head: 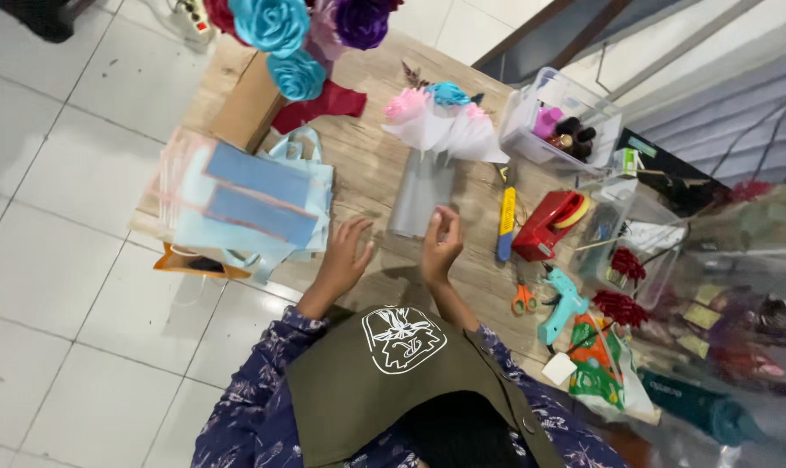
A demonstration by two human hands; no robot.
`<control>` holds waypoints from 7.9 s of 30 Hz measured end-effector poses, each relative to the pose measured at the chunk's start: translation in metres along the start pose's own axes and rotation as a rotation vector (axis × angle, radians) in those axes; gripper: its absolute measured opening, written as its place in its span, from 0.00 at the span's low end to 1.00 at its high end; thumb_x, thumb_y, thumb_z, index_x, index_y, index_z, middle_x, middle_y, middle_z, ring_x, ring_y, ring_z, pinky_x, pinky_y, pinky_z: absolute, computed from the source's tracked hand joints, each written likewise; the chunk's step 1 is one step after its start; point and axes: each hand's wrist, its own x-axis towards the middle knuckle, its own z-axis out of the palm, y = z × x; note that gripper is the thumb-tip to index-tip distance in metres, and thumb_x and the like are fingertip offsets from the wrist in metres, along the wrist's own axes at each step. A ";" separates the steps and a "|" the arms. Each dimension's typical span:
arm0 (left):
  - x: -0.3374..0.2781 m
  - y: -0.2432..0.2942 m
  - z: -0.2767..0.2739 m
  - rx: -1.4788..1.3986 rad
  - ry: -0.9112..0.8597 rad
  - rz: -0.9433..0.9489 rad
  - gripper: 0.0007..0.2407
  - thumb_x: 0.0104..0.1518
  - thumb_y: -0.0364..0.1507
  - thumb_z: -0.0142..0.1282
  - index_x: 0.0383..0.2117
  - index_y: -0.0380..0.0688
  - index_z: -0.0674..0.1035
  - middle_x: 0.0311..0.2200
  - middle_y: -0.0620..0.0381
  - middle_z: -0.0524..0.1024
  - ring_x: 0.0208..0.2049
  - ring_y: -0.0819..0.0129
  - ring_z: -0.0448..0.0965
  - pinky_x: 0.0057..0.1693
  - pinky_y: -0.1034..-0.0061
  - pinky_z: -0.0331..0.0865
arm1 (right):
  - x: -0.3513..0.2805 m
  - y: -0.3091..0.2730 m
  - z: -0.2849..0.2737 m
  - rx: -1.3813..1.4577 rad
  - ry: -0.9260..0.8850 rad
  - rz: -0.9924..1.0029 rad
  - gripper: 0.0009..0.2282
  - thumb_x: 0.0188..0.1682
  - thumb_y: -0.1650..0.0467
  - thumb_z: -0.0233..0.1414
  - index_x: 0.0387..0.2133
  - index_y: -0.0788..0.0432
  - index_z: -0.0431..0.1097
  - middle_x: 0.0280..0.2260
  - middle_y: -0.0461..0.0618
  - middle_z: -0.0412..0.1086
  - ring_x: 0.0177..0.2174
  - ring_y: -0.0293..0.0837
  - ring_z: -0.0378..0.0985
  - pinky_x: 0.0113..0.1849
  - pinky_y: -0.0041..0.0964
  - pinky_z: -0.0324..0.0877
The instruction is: The person folds light blue translucent fabric pieces and secures them with a stapler to form small pouches. They repeatedly fold, align, and staple the fabric edges, then place the finished pouches into a clear plastic bag.
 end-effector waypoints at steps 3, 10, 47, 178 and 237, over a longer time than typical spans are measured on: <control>-0.025 -0.018 -0.019 0.023 0.171 -0.074 0.14 0.62 0.30 0.46 0.54 0.53 0.73 0.52 0.56 0.69 0.59 0.53 0.65 0.63 0.56 0.58 | -0.033 -0.036 0.016 0.082 -0.376 0.169 0.06 0.52 0.69 0.51 0.40 0.53 0.72 0.30 0.47 0.75 0.29 0.43 0.77 0.33 0.36 0.70; -0.031 -0.061 -0.068 0.257 0.494 -0.060 0.13 0.58 0.25 0.46 0.49 0.45 0.72 0.46 0.53 0.68 0.52 0.51 0.66 0.56 0.57 0.62 | -0.071 0.001 0.109 0.259 -0.924 0.407 0.18 0.52 0.70 0.54 0.54 0.62 0.62 0.46 0.62 0.69 0.47 0.55 0.73 0.44 0.46 0.72; 0.010 -0.151 -0.107 -0.183 -0.006 -0.485 0.22 0.56 0.41 0.49 0.57 0.51 0.71 0.52 0.43 0.72 0.57 0.44 0.69 0.60 0.53 0.64 | -0.082 -0.060 0.152 0.412 -0.877 0.768 0.13 0.54 0.75 0.45 0.52 0.65 0.65 0.47 0.62 0.68 0.48 0.55 0.74 0.45 0.49 0.73; 0.057 0.071 0.106 0.625 0.111 0.845 0.20 0.50 0.27 0.47 0.53 0.45 0.74 0.55 0.50 0.67 0.58 0.48 0.61 0.58 0.57 0.54 | -0.051 0.147 -0.190 0.598 0.018 0.600 0.16 0.34 0.77 0.67 0.37 0.58 0.75 0.32 0.45 0.74 0.32 0.34 0.76 0.38 0.33 0.75; 0.015 -0.001 0.150 0.637 -0.358 0.483 0.41 0.51 0.61 0.41 0.68 0.50 0.54 0.69 0.48 0.46 0.69 0.40 0.41 0.71 0.55 0.37 | -0.083 0.123 -0.139 -0.365 -0.761 -0.068 0.32 0.39 0.63 0.61 0.60 0.46 0.59 0.45 0.52 0.51 0.45 0.54 0.63 0.51 0.47 0.63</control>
